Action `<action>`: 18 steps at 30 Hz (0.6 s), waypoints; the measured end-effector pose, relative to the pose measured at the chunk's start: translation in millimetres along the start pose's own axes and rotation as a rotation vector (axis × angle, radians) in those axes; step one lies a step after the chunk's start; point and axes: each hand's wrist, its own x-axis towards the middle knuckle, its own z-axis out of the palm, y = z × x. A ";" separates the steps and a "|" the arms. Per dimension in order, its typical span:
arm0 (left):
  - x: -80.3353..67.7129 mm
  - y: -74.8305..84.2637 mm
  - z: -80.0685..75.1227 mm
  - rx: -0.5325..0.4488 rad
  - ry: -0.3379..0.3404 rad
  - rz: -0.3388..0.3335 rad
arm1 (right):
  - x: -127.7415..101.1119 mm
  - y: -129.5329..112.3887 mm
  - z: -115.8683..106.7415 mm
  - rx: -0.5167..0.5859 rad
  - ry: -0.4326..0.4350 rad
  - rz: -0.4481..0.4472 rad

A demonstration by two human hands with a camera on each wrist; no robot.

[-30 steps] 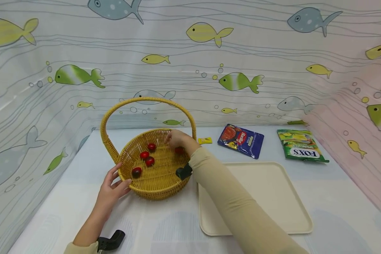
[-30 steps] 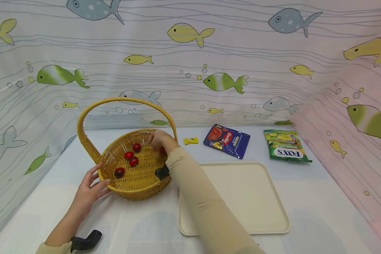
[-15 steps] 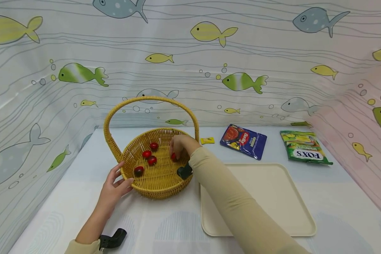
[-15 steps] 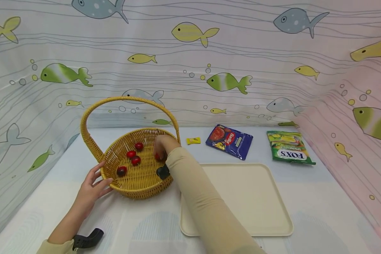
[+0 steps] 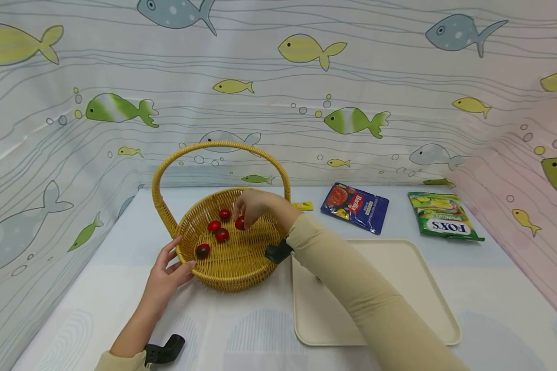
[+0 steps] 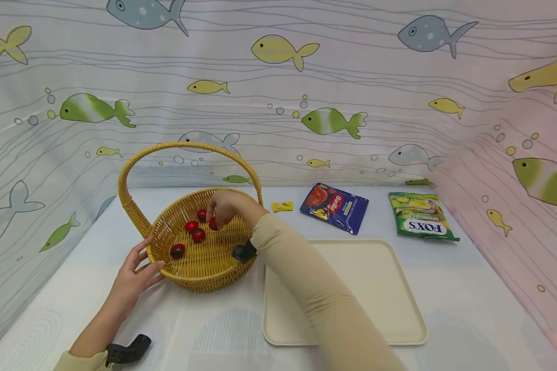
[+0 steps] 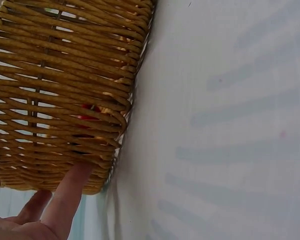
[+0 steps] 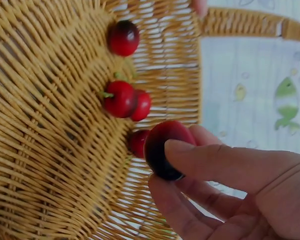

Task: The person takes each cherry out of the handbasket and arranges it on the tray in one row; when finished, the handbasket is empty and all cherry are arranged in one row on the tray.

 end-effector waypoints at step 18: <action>0.1 -2.2 -0.2 0.001 -0.027 0.017 | -74.5 5.1 1.0 0.153 0.119 -0.290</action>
